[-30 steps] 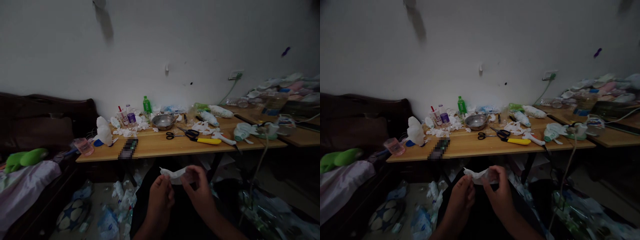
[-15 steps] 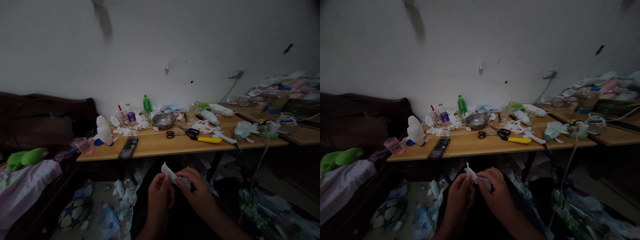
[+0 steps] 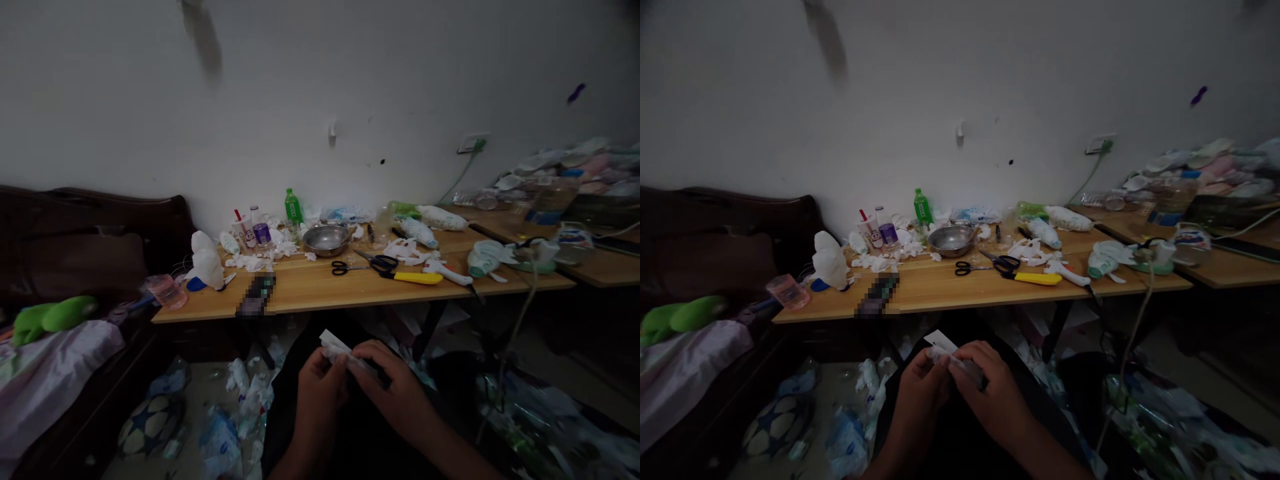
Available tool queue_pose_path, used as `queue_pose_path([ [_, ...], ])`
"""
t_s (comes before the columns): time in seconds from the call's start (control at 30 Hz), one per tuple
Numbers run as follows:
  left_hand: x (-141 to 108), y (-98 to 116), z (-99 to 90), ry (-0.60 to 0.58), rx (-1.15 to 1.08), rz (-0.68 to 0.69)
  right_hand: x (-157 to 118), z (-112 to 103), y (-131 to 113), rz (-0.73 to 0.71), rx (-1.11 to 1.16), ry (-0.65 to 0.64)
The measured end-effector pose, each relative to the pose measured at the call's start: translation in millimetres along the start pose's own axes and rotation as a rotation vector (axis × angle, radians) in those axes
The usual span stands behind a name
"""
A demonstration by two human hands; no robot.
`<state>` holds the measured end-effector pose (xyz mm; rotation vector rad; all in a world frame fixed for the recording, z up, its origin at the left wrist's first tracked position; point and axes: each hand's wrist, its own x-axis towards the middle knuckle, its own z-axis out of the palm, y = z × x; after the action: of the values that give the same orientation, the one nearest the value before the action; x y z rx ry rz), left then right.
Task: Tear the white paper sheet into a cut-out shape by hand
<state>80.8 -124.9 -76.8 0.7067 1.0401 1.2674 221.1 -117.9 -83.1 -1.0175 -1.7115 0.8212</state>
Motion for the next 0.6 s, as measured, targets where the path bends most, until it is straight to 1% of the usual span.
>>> queue_pose_path([
  [0.2,-0.8,0.1,0.4,-0.01,0.003,0.017,1.0,-1.5,0.2,0.076,0.053,-0.023],
  [0.37,0.5,-0.8,-0.4,-0.022,-0.06,0.019,1.4,-2.6,-5.1,0.122,0.09,-0.036],
  [0.6,2.1,-3.5,-1.0,-0.034,-0.106,0.011,1.9,-5.2,-9.1,0.136,0.118,-0.06],
])
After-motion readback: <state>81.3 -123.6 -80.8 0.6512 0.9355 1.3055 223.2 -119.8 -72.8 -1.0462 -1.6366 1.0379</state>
